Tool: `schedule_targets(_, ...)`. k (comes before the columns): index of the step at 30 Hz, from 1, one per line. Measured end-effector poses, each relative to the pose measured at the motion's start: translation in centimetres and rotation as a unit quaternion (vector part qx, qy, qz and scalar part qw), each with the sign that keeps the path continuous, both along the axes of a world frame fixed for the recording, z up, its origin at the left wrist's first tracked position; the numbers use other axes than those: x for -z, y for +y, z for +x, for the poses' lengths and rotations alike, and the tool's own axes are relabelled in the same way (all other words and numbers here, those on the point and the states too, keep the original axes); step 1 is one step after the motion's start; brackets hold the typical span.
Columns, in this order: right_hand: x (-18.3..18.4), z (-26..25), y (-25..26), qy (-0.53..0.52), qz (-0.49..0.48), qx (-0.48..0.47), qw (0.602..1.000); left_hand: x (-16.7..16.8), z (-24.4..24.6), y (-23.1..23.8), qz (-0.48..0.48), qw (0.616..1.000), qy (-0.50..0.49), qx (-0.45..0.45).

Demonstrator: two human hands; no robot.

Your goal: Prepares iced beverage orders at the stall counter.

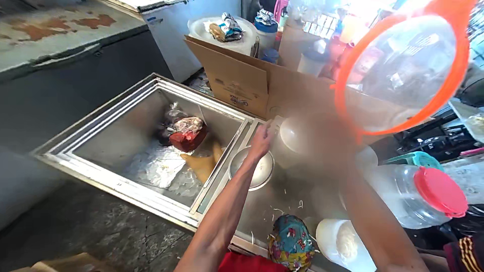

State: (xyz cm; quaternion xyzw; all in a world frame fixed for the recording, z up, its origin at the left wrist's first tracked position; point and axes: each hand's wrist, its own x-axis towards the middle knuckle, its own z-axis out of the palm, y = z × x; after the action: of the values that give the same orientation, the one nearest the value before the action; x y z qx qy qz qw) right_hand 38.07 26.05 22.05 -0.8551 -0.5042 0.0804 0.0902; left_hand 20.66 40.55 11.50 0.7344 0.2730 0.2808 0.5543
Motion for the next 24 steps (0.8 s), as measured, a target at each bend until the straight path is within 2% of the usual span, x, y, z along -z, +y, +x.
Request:
schedule_targets(4,-2.4,-1.4,0.8,-0.040,-0.031,-0.016,0.999,-1.0,2.1,1.7,0.022,0.999,0.005,0.024)
schedule_targets(6,-5.1,-1.4,0.3,-0.008,0.018,-0.005,1.000,-1.0,3.2,2.2,0.023,0.999,0.012,0.042)
schedule_targets(8,-6.3,-0.5,-0.5,0.072,0.079,0.001,0.994,-0.6,3.0,2.0,0.004,0.998,-0.002,0.058)
schedule_targets(10,-6.0,0.9,-1.0,0.141,0.127,0.025,0.982,0.2,3.6,2.9,-0.001,0.997,-0.026,0.066)
schedule_targets(14,-4.1,1.8,-2.0,0.229,0.157,0.061,0.959,1.4,3.7,3.3,-0.014,0.996,-0.046,0.077)
schedule_targets(21,-1.6,3.1,-2.3,0.211,0.173,0.043,0.961,1.2,3.5,3.0,-0.025,0.995,-0.065,0.070)
schedule_targets(22,-1.5,3.2,-2.4,0.244,0.192,0.049,0.949,1.2,3.5,3.1,-0.022,0.995,-0.064,0.070)
schedule_targets(24,-1.5,2.5,-2.5,0.350,0.243,0.083,0.901,1.3,3.6,3.2,-0.017,0.996,-0.060,0.071)
